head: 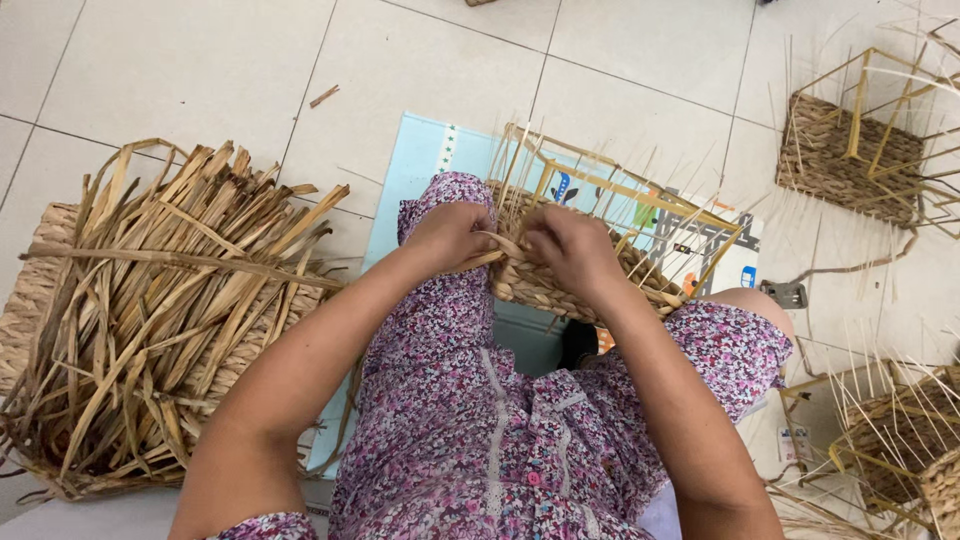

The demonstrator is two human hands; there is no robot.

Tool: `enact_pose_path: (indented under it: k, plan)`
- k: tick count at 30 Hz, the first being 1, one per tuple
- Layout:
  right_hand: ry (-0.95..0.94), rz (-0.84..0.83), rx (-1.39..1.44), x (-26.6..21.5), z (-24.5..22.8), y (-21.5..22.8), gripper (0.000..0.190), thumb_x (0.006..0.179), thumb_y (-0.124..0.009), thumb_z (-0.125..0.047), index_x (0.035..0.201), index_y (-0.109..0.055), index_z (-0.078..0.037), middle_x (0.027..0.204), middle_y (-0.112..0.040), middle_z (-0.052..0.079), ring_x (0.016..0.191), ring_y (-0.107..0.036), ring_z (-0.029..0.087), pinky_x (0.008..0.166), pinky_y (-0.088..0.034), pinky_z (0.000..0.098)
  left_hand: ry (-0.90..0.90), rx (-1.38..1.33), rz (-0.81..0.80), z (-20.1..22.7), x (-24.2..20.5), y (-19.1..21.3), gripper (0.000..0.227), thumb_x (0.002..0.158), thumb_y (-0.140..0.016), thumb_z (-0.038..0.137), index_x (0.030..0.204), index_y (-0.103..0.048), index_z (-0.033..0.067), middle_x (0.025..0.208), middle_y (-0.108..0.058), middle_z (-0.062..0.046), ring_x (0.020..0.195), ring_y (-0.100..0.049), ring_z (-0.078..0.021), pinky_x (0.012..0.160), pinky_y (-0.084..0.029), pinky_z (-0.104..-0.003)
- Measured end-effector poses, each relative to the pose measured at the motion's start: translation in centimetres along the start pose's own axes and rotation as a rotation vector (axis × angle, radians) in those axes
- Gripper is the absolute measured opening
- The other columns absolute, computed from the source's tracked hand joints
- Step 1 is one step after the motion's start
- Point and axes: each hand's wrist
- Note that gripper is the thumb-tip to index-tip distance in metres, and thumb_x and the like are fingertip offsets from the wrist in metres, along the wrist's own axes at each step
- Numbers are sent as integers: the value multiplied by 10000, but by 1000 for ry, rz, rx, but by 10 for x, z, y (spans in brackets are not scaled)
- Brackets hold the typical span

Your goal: The person weaves dried plant fibers around a wire frame to create a basket, repeatedly threading long strips through the frame and tightening them by hand.

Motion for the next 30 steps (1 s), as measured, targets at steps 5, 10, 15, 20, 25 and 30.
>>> enact_pose_path:
  k: [5, 10, 15, 20, 25, 30]
  plan:
    - [36, -293, -567, 36, -21, -26, 159, 842, -752, -245, 919, -759, -107, 904, -743, 102, 849, -713, 283, 755, -582, 434, 23, 186, 97, 19, -31, 12, 214, 895, -770, 320, 995, -729, 136, 933, -744, -137, 908, -689, -347, 768, -521, -488]
    - [-45, -174, -413, 29, -4, -27, 226, 938, -687, -344, 886, -754, -135, 766, -727, 96, 722, -705, 279, 678, -565, 459, -447, 463, 802, 8, -82, 63, 54, 986, -694, 140, 1021, -702, 100, 971, -736, -73, 972, -695, -271, 874, -516, -480]
    - [20, -43, -455, 2, 2, -15, 269, 953, -677, -339, 818, -728, -111, 756, -718, 79, 675, -685, 269, 615, -560, 432, -392, 448, 395, 26, -91, -5, 147, 1052, -630, 230, 1030, -706, 106, 953, -712, -107, 920, -681, -264, 821, -533, -439]
    - [127, 113, -312, -76, 11, 55, 199, 934, -733, -222, 809, -706, -69, 719, -694, 66, 608, -671, 204, 552, -546, 346, 11, -86, 57, 3, -75, -47, 283, 990, -582, 305, 1004, -754, 81, 1009, -738, -139, 996, -697, -328, 883, -532, -458]
    - [151, 139, -208, -141, 4, 90, 136, 879, -732, -179, 843, -708, -50, 751, -682, 94, 657, -678, 252, 596, -538, 377, 73, 228, 742, -100, 8, -17, 621, 924, -637, 321, 1396, -539, -70, 1297, -609, -309, 1191, -590, -449, 1046, -462, -471]
    - [89, 149, -208, -180, 7, 89, 109, 849, -751, -153, 849, -710, -52, 765, -685, 100, 685, -677, 278, 601, -527, 399, 273, -354, 529, -139, 30, -19, 637, 1054, -578, 444, 1444, -468, -47, 1373, -579, -285, 1271, -553, -375, 1058, -438, -434]
Point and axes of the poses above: each hand's wrist, its own x-axis towards the middle knuckle, its own y-axis out of the back of the hand, z = x × y
